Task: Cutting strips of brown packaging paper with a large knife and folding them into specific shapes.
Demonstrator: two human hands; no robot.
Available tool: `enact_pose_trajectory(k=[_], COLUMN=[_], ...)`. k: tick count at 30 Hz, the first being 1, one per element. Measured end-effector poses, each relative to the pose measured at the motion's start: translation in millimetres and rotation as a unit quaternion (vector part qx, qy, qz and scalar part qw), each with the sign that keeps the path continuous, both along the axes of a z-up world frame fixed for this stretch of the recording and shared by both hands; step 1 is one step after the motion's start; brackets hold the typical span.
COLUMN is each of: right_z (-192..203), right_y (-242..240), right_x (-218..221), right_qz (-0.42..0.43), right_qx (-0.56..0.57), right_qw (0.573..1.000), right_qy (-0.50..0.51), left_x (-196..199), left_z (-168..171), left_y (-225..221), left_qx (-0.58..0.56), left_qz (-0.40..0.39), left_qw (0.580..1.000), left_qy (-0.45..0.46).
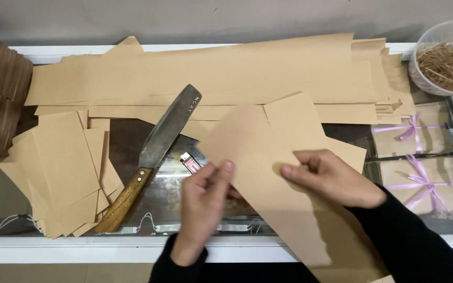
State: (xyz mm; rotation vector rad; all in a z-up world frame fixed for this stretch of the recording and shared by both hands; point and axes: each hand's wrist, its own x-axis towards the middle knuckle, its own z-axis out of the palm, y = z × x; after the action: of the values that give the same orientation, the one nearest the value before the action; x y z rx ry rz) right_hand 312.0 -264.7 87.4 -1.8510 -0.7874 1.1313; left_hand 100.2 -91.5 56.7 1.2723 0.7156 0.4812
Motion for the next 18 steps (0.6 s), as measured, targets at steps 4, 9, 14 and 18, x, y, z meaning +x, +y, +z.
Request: enact_pose_trajectory(k=[4, 9, 14, 18], right_z=[-8.5, -20.5, -45.7, -61.5], right_y=[-26.6, -54.0, -58.5, -58.6], right_x=[9.0, 22.8, 26.3, 23.2], right_qz=[0.023, -0.079, -0.196, -0.278], right_qx=[-0.038, -0.110, -0.111, -0.096], right_qw=[0.998, 0.976, 0.963, 0.947], right_qy=[0.052, 0.169, 0.146, 0.129], left_x=[-17.4, -29.8, -28.7, -17.1], left_z=[-8.8, -6.0, -10.9, 5.6], left_y=[33.8, 57.3, 45.9, 22.7], left_qx=[0.019, 0.097, 0.235, 0.422], left_qz=[0.127, 0.268, 0.250, 0.160], left_qw=[0.992, 0.957, 0.939, 0.892], left_qy=[0.008, -0.050, -0.007, -0.031])
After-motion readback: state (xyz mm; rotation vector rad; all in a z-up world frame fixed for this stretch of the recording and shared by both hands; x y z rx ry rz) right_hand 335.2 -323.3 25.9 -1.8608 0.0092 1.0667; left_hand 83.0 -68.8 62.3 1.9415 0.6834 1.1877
